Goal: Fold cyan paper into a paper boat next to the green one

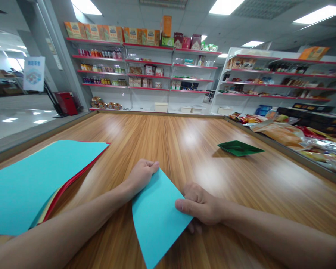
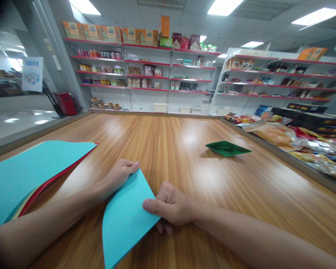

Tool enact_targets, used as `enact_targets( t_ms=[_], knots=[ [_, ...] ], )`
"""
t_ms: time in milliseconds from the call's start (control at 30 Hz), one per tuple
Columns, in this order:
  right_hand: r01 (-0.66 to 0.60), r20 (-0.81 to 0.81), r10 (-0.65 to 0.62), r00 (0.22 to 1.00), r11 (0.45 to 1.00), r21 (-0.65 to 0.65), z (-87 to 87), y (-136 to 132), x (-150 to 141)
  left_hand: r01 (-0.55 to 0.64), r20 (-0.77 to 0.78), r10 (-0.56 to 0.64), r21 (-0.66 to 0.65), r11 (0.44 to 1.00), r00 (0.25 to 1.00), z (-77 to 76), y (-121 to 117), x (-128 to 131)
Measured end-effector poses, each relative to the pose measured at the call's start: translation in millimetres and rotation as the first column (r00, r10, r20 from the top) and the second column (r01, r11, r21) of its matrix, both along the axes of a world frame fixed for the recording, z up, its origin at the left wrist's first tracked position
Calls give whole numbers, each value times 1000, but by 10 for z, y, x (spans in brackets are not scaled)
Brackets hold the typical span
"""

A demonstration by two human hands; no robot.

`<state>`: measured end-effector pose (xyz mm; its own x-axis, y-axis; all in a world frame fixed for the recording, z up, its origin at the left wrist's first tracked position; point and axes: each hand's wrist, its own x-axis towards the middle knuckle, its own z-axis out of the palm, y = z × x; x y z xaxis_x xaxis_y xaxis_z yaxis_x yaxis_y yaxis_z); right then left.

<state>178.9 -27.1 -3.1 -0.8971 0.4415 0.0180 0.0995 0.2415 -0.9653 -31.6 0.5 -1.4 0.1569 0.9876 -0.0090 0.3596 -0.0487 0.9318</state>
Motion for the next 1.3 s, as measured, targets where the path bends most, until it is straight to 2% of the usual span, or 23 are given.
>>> enact_targets(
  t_ms=[167,300,467,667,867,1033,1100,1167,1233,1300],
  knots=[
    [-32,53,32,998,999,-8,24,-2,14,8,-27,-7,15,1000,1000,-5,10,-8],
    [-53,18,54,998,998,-26,39,2,16,8,-18,-7,12,1000,1000,1,0,-2],
    [-87,-44,82,996,989,-116,34,-3,9,9,0,-9,-14,1000,1000,-5,2,-1],
    [-136,-97,132,987,990,-44,-23,27,4,10,-31,-10,12,1000,999,-29,37,-7],
    [-129,-46,126,991,989,-72,22,6,8,20,-57,-19,25,999,998,-30,50,-22],
    [-183,49,185,981,982,-54,91,-17,0,45,-95,-39,69,997,995,-33,28,-13],
    [-183,87,186,979,982,-37,87,-29,-13,4,-147,21,172,985,989,-30,6,-7],
    [-139,108,141,984,990,-25,71,-45,-30,-73,-205,142,312,947,968,-20,-7,-17],
    [-44,114,44,993,999,-6,54,-53,-50,-181,-205,285,414,892,936,-6,7,-50],
    [98,99,-100,990,995,24,41,-43,-66,-324,-100,396,413,851,913,1,52,-100]
  ],
)
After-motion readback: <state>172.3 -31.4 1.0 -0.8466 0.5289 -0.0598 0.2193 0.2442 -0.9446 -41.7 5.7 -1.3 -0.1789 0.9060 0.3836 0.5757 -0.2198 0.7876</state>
